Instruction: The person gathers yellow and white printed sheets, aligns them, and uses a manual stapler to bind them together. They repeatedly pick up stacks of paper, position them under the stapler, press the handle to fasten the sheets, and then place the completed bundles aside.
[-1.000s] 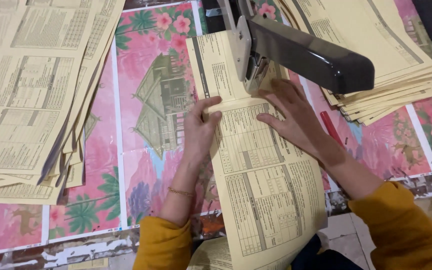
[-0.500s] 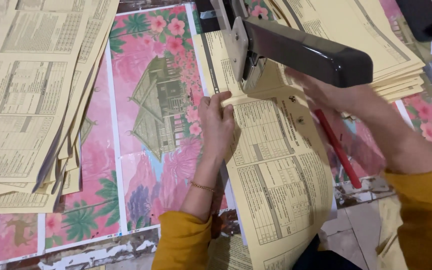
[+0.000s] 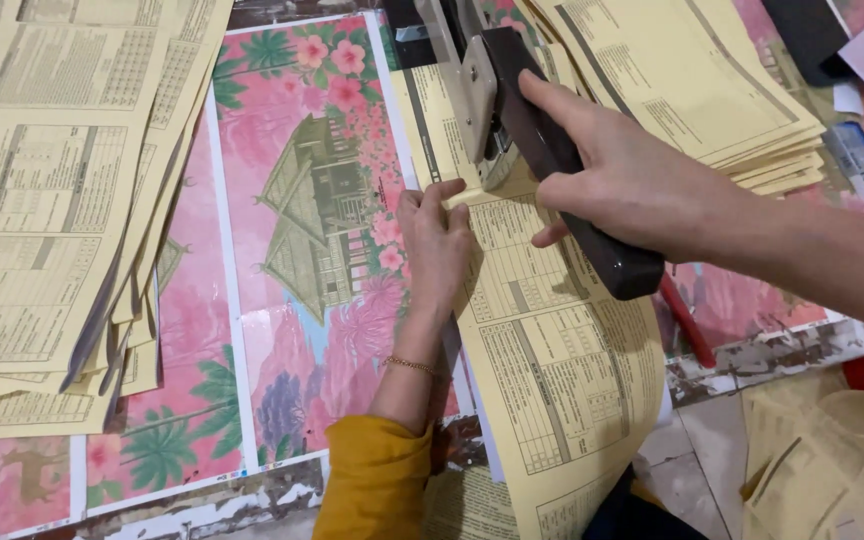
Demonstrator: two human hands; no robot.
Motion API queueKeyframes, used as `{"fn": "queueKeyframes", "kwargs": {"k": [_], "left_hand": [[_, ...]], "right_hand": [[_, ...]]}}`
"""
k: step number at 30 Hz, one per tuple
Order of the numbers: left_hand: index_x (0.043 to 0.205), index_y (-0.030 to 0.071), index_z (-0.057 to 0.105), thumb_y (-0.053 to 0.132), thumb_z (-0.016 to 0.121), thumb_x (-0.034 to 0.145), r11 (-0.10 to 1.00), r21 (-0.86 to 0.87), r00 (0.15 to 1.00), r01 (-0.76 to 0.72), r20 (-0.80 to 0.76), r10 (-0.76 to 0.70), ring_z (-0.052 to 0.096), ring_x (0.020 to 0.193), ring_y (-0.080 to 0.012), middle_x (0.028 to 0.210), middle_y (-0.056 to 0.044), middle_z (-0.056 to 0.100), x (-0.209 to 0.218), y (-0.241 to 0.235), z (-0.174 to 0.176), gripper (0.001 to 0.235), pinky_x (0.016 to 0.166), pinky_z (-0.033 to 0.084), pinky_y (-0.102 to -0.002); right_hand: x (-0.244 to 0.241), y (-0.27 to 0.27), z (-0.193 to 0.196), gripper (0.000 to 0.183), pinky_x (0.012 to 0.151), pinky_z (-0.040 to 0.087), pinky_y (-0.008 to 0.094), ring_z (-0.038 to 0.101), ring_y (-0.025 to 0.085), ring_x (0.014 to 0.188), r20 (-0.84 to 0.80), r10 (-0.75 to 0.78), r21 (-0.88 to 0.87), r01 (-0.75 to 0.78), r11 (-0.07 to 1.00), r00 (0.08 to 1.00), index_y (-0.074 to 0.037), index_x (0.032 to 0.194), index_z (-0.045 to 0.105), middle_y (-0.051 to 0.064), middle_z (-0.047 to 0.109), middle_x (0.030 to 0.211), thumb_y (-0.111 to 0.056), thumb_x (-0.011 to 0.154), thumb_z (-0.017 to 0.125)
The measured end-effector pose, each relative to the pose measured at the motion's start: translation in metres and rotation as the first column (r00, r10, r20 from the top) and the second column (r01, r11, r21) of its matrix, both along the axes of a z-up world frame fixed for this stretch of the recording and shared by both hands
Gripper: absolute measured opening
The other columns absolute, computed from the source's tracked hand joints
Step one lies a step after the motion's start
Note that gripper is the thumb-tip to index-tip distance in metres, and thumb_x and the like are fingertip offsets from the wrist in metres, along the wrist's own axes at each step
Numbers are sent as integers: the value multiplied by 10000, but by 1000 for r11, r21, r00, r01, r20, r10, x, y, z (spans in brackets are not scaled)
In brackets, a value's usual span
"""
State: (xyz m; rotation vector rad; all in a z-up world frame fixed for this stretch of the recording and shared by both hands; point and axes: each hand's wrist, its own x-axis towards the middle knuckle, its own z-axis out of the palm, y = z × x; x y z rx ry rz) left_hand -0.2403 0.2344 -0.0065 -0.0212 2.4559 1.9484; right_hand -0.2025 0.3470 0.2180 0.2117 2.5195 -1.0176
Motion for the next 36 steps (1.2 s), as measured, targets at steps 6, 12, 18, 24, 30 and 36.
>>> {"fn": "queueKeyframes", "kwargs": {"k": [6,12,18,24,30,36], "left_hand": [[1135,95,667,93,522,931,1000,-14,1000,-13,0,13,470,999,-179,1032,-57,411,0,-1,0,251,920,441,-325],[1109,90,676,87,518,911,999,-40,1000,-26,-6,26,485,942,-185,1023,-60,413,2,-2,9,254,864,463,-339],[1089,121,679,123,512,930,998,-48,999,-35,9,35,537,824,-169,1027,-56,425,-1,-3,5,230,783,494,-360],[1092,117,667,123,521,945,999,-32,1000,-9,1,9,546,849,-175,1049,-70,419,-3,-4,0,207,788,519,-363],[1103,138,661,116,521,920,996,-89,999,-6,38,9,548,904,-200,1052,-69,446,-5,-4,3,231,807,499,-386],[1126,113,651,105,510,936,999,-52,1000,6,16,-5,548,925,-197,1054,-76,450,-3,-5,3,237,856,501,-376]], "right_hand": [[5,-1,-19,957,686,565,350,646,217,1002,-166,51,-6,-53,999,985,-101,1567,137,69,200,1641,-27,724,586],[9,1,-34,1067,834,505,368,463,271,1205,-209,86,69,-73,995,974,-114,1588,107,132,333,1504,-38,698,690],[11,-6,-32,1013,754,624,340,455,269,1148,-178,63,46,-55,997,982,-128,1585,79,136,328,1450,-9,735,619],[12,-7,-34,952,668,654,342,524,243,815,-173,34,4,-33,999,984,-138,1591,69,147,350,1337,28,796,567],[13,-9,-35,959,667,661,338,507,248,873,-200,39,4,-39,999,979,-123,1587,82,151,363,1308,40,783,579],[9,-3,-35,1051,704,564,347,496,265,956,-193,69,69,-57,996,979,-117,1595,104,153,378,1356,8,713,662]]}}
